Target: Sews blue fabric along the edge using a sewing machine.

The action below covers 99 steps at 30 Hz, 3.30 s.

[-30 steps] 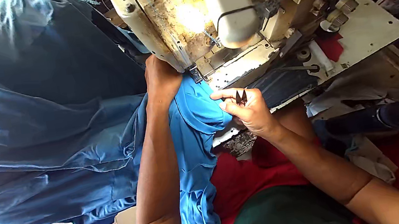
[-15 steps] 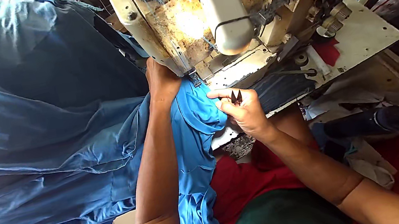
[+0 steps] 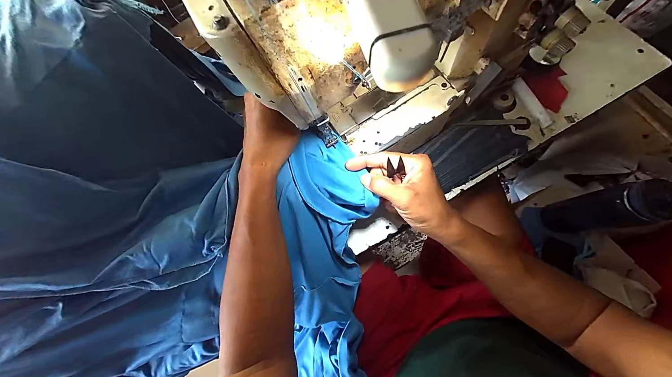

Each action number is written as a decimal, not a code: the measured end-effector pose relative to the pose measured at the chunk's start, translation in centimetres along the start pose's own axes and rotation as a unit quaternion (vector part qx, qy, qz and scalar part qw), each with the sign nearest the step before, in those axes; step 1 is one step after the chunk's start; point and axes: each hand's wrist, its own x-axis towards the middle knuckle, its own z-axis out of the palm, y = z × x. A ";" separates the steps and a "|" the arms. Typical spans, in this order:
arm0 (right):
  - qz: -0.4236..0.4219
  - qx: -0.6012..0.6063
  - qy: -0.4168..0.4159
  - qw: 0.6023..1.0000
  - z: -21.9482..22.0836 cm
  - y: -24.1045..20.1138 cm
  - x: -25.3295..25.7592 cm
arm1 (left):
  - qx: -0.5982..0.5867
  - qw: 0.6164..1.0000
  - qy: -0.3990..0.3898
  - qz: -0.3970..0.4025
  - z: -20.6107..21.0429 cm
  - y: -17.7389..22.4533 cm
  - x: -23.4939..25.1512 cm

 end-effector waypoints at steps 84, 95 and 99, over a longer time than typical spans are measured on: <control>-0.192 -0.230 -0.156 0.941 -1.1 -1.3 1.1 | 0.207 0.968 -0.134 0.045 -12.5 9.9 -12.4; -0.207 -0.283 -0.271 0.897 -4.4 -3.4 -6.4 | 0.052 0.992 -0.068 0.095 -0.9 13.2 -18.5; -0.179 -0.224 -0.209 0.935 -4.5 -2.0 -7.6 | 0.205 0.976 -0.028 0.072 3.1 10.1 -19.0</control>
